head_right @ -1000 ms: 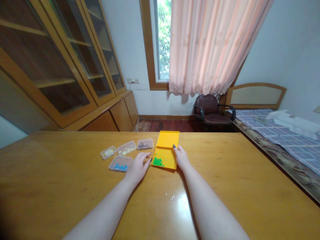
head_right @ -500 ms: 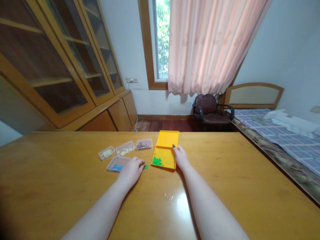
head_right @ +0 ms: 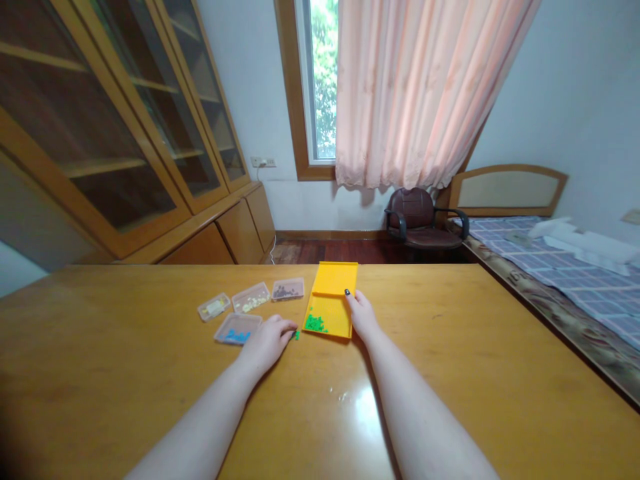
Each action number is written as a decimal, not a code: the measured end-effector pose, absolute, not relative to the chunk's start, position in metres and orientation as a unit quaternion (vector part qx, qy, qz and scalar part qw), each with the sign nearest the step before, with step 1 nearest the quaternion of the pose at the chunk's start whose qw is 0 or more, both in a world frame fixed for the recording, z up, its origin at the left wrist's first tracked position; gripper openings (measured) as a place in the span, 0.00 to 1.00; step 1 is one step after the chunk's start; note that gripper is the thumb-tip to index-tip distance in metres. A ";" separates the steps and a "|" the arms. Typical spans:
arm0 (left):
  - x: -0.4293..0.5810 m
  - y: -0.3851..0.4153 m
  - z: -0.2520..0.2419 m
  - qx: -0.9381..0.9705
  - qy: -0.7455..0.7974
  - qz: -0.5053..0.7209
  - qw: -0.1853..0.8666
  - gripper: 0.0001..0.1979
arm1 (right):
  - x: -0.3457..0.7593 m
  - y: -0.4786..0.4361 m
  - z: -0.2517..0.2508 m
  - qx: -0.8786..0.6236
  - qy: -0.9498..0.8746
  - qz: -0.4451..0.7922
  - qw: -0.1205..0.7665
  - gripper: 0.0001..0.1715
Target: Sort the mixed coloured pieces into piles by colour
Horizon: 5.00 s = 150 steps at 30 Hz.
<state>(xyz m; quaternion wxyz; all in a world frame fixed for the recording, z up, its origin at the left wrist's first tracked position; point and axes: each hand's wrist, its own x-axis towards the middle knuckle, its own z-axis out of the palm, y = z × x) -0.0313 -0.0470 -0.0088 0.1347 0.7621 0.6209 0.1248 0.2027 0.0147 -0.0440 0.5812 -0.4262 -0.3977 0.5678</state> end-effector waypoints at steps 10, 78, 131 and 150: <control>-0.024 -0.049 -0.010 0.771 0.619 0.082 0.126 0.08 | 0.202 0.015 -0.044 -0.428 -0.396 0.564 0.585 0.25; 0.005 -0.079 0.010 0.889 0.415 0.044 0.187 0.07 | 0.200 0.011 -0.036 -0.439 -0.401 0.553 0.583 0.26; -0.009 -0.042 -0.014 0.760 0.562 0.321 0.056 0.26 | 0.199 0.014 -0.045 -0.413 -0.409 0.576 0.575 0.25; -0.033 -0.050 0.002 0.757 0.644 0.037 0.105 0.07 | 0.202 0.012 -0.039 -0.432 -0.402 0.566 0.576 0.25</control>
